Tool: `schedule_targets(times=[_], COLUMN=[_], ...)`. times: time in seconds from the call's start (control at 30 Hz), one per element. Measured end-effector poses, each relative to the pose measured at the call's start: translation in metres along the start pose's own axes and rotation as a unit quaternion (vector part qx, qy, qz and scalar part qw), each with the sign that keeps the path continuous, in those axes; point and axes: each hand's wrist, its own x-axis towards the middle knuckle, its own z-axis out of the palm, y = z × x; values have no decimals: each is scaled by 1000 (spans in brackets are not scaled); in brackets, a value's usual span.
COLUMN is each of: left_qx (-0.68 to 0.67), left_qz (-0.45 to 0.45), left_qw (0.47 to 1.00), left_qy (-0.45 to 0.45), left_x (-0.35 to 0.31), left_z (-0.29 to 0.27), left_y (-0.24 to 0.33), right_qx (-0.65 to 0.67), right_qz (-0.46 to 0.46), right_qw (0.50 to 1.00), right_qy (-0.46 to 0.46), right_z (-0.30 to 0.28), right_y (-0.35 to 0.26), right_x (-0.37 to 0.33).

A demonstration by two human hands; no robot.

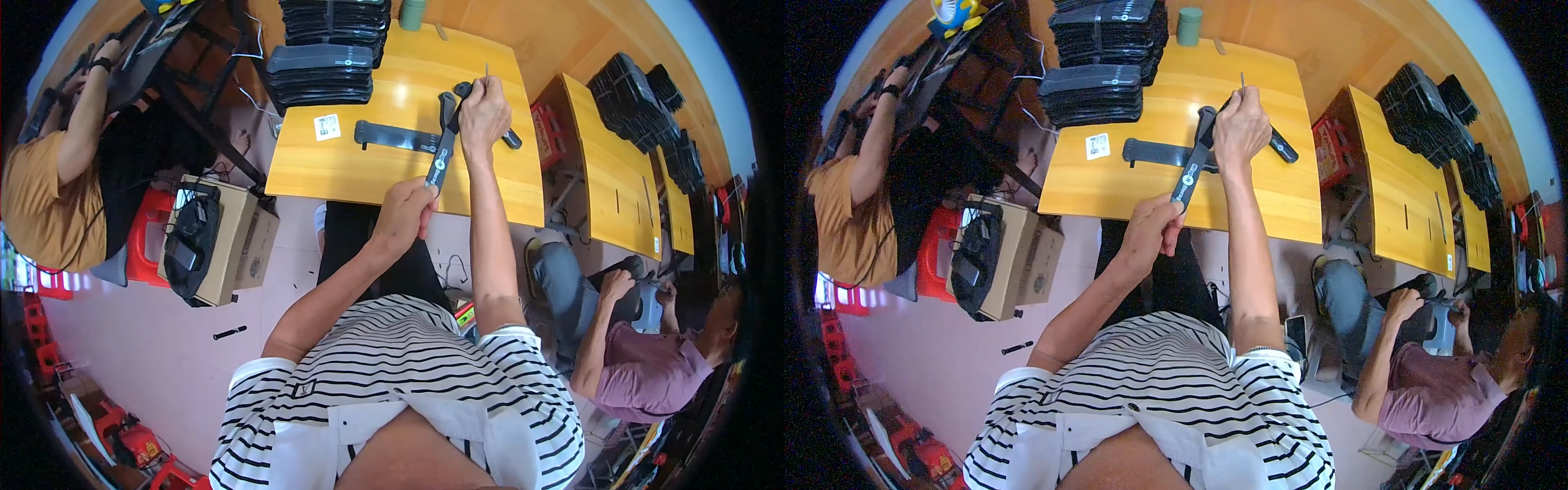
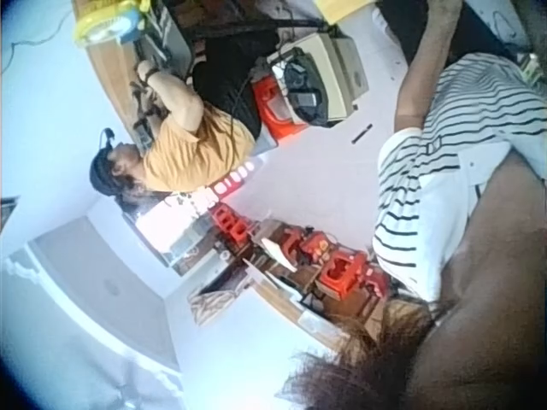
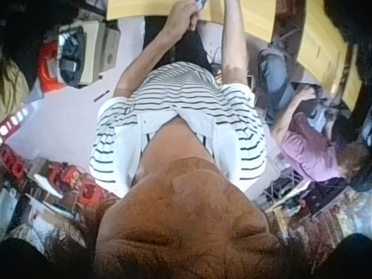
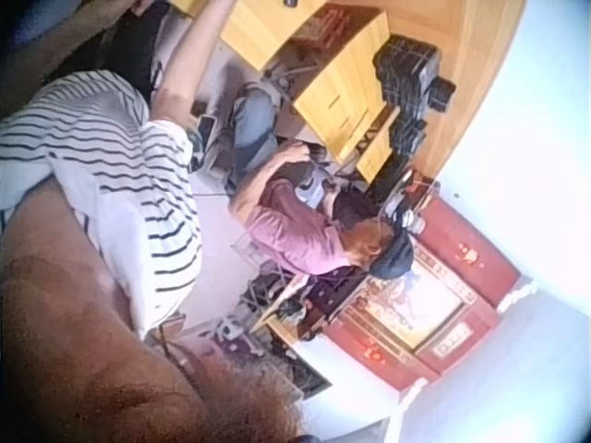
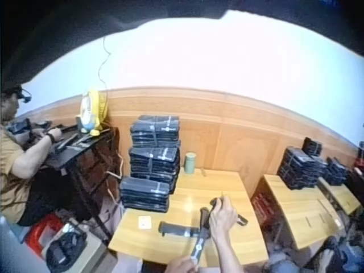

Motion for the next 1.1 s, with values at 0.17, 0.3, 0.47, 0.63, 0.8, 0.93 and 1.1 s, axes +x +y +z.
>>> schedule_targets(times=[0.17, 0.3, 0.47, 0.63, 0.8, 0.93, 1.1], left_qx=[1, -4, -29, -33, 12, -26, -3], left_qz=[-9, -11, -24, -19, -33, -12, -35], left_qw=[1000, 1000, 999, 999, 999, 990, 982], left_qy=[21, 1, -10, 19, 25, 138, 184], left_x=[-10, -19, -28, -41, -87, -76, -24], left_z=[-14, -19, -27, -34, -61, -112, -163], left_y=[1, 7, 10, 8, 26, 0, -34], right_qx=[-109, -162, -205, -205, -222, -196, 44], right_qz=[-9, -22, -46, -8, 76, 25, -45], right_qw=[993, 983, 972, 973, 970, 979, 998], right_qy=[-41, -82, -103, -107, -64, 51, -31], right_z=[28, 48, 63, 66, 60, 13, -37], right_y=[15, 29, 45, 61, 111, 95, 87], right_x=[42, 72, 100, 124, 163, 193, 179])
